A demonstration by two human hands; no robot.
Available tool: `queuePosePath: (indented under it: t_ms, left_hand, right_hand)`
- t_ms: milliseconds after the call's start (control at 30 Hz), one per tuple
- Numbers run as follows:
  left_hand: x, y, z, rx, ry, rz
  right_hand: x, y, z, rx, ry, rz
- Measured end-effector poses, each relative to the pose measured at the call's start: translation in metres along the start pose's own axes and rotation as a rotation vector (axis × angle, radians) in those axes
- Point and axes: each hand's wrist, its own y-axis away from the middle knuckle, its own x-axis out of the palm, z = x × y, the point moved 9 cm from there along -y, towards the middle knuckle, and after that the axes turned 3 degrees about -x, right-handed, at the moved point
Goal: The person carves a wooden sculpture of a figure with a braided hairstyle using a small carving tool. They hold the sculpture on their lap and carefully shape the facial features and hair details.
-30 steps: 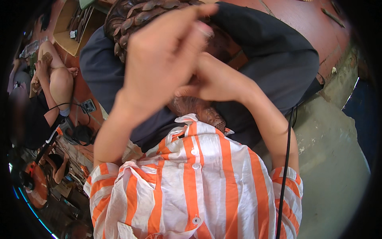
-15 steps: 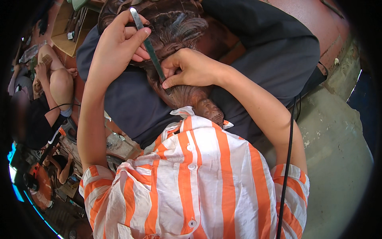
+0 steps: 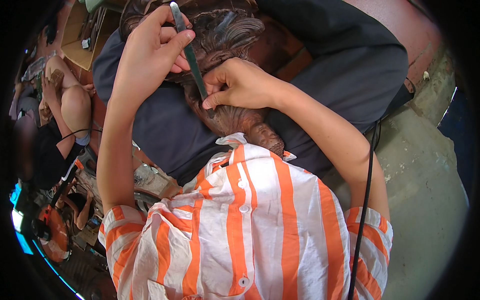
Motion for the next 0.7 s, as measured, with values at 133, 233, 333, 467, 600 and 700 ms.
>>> queuePosePath:
  t_ms: [133,233,333,467,600,700]
  left_hand:
    - [0.001,-0.009,0.009,-0.023,-0.036,0.013]
    - [-0.004,-0.012,0.003,-0.036,0.043,-0.019]
    - [0.004,-0.006,0.017,-0.083,0.212,0.032]
    - [0.0,-0.006,0.01,-0.079,0.06,0.002]
    - [-0.003,-0.011,0.006,0.019,0.009,-0.012]
    - [-0.006,-0.009,-0.001,0.064,0.089,-0.029]
  right_hand:
    - [-0.004,-0.003,-0.002,-0.027,0.042,-0.097]
    - [-0.007,-0.003,-0.002,-0.033,0.009,-0.136]
    - [-0.005,-0.002,0.002,-0.024,-0.024,-0.105]
    - [-0.003,0.001,0.002,0.03,0.034,-0.031]
    - [-0.005,-0.001,-0.003,0.007,0.051,-0.163]
    - [-0.009,-0.004,-0.002,-0.026,0.037,-0.206]
